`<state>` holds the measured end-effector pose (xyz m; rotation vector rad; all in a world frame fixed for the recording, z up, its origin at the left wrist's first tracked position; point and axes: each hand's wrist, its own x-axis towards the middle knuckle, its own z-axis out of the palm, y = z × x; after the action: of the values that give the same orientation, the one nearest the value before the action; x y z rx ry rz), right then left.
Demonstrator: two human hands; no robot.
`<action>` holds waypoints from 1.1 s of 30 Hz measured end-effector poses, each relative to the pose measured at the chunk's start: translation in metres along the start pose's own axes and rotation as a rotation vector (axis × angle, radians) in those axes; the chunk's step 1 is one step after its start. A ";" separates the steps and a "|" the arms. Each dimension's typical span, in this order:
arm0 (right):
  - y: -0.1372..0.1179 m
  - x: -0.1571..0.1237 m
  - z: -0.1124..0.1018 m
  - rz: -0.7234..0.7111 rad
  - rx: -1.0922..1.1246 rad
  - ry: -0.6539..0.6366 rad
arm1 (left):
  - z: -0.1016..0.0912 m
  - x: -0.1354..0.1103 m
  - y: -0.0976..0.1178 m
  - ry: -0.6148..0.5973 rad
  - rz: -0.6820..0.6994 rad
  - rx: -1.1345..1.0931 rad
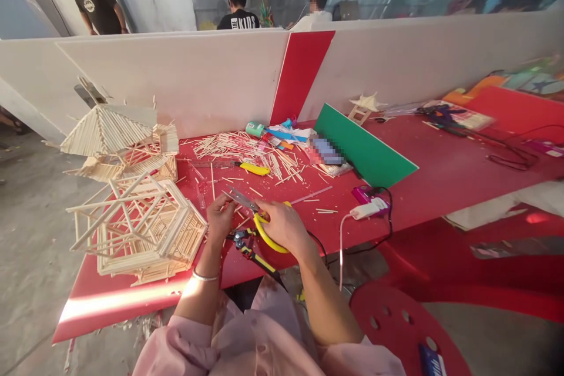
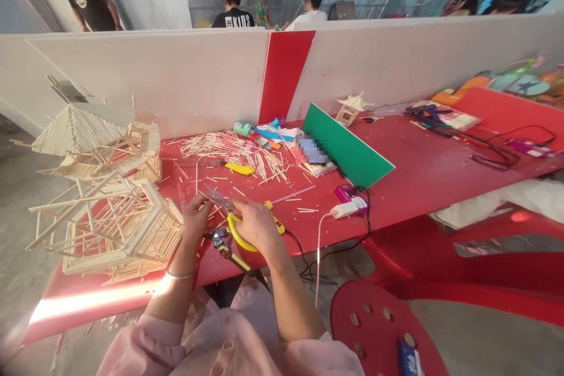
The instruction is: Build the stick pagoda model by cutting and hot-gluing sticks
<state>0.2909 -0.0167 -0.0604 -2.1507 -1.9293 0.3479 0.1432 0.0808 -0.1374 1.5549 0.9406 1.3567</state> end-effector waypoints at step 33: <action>0.004 0.009 0.014 -0.036 0.033 0.039 | -0.004 -0.001 0.009 -0.025 -0.004 0.003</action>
<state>0.2911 -0.0082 -0.0753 -2.0838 -1.9250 0.3259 0.1390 0.0772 -0.1295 1.5681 0.9301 1.3302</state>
